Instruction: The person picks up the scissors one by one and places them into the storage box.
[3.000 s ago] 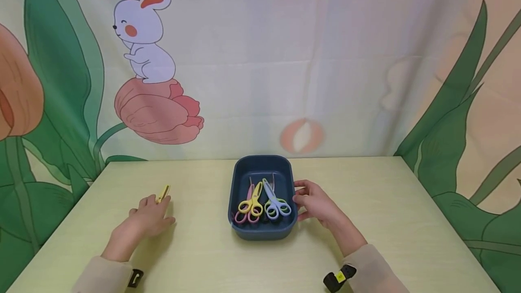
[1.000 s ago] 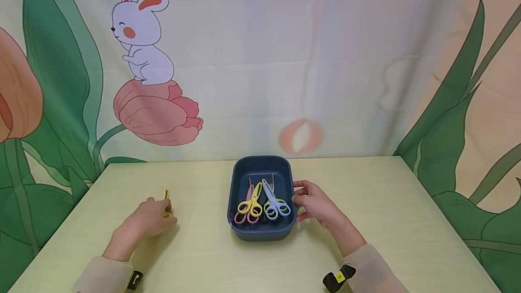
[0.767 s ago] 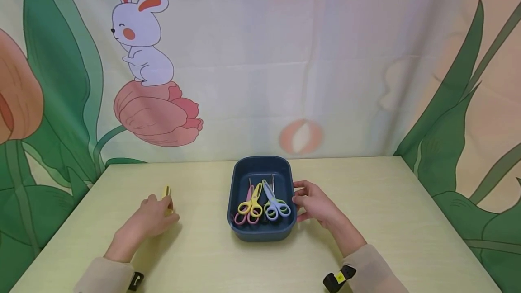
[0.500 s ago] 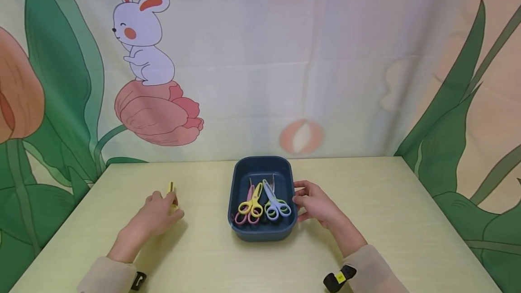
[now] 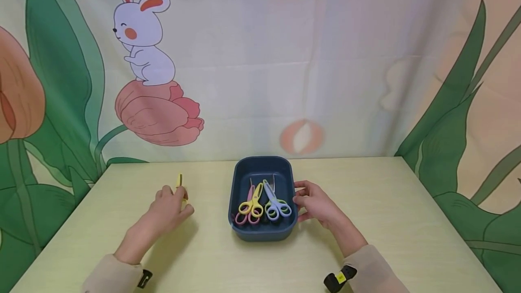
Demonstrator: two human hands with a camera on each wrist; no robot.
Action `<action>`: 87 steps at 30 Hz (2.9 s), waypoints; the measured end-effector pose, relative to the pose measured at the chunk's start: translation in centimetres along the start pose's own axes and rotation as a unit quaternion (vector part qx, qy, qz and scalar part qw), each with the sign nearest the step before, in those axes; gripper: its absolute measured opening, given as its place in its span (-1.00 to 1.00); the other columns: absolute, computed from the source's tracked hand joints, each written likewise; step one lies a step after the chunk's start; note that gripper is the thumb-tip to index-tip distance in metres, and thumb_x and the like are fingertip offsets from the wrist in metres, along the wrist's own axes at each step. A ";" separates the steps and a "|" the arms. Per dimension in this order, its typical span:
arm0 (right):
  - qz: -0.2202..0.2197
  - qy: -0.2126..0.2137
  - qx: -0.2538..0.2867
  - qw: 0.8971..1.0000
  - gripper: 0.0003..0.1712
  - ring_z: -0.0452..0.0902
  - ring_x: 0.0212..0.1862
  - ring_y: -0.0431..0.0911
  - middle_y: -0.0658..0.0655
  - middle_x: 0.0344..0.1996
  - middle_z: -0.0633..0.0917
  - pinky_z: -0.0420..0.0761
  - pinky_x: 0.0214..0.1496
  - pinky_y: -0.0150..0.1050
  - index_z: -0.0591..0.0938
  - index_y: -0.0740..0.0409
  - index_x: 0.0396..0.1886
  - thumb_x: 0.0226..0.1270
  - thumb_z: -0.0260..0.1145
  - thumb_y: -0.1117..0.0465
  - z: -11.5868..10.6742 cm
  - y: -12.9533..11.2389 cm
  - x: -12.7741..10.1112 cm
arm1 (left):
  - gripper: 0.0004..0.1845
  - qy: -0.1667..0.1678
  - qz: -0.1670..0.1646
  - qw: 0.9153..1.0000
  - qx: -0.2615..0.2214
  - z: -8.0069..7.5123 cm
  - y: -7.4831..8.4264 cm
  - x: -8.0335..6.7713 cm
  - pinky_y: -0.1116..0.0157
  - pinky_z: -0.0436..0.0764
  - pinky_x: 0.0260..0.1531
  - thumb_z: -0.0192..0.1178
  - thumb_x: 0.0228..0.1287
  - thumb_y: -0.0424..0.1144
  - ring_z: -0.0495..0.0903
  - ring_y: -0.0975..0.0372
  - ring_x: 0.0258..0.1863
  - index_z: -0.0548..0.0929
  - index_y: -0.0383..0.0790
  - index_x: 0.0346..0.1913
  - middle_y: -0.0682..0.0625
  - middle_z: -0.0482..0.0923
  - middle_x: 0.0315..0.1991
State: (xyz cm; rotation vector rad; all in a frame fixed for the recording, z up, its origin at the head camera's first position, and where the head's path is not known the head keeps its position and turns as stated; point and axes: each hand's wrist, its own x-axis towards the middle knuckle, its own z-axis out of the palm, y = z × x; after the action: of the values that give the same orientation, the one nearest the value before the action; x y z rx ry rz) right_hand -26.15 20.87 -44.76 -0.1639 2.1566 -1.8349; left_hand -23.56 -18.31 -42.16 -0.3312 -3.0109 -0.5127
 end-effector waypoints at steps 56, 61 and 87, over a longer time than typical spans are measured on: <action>0.000 -0.009 0.005 1.000 -0.41 0.59 -0.25 -0.04 0.38 0.02 0.50 0.69 -0.41 -0.18 0.23 0.45 0.46 0.53 0.09 0.37 -0.2 -0.1 0.1 | -0.71 0.018 0.145 0.989 0.009 3.1 12.4 1.7 0.21 0.36 -0.39 0.13 0.33 -0.12 0.25 0.06 -0.30 0.47 -0.31 -0.12 -0.12 0.23 -0.31; -0.002 -0.010 0.004 1.000 -0.42 0.58 -0.26 -0.05 0.37 0.01 0.51 0.69 -0.42 -0.18 0.23 0.45 0.46 0.53 0.09 0.37 -0.1 -0.1 0.0 | -0.71 0.035 0.145 0.989 0.019 3.6 13.1 2.0 0.19 0.38 -0.41 0.15 0.34 -0.11 0.28 0.03 -0.31 0.45 -0.33 -0.19 -0.16 0.26 -0.30; 0.000 -0.008 0.008 1.000 -0.40 0.58 -0.25 -0.03 0.39 0.03 0.49 0.70 -0.40 -0.17 0.21 0.45 0.47 0.53 0.08 0.37 -0.1 -0.1 0.0 | -0.62 -0.041 0.130 0.990 0.033 5.0 15.7 3.2 0.15 0.57 -0.24 0.20 0.44 -0.08 0.40 0.02 -0.15 0.58 -0.38 0.02 -0.25 0.41 -0.14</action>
State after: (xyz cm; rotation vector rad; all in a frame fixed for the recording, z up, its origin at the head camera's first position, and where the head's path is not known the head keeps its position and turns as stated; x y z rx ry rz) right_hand -26.17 20.97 -44.67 -0.1739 2.1288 -1.8442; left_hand -23.30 -1.51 -41.55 -0.7453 -2.9866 -0.3858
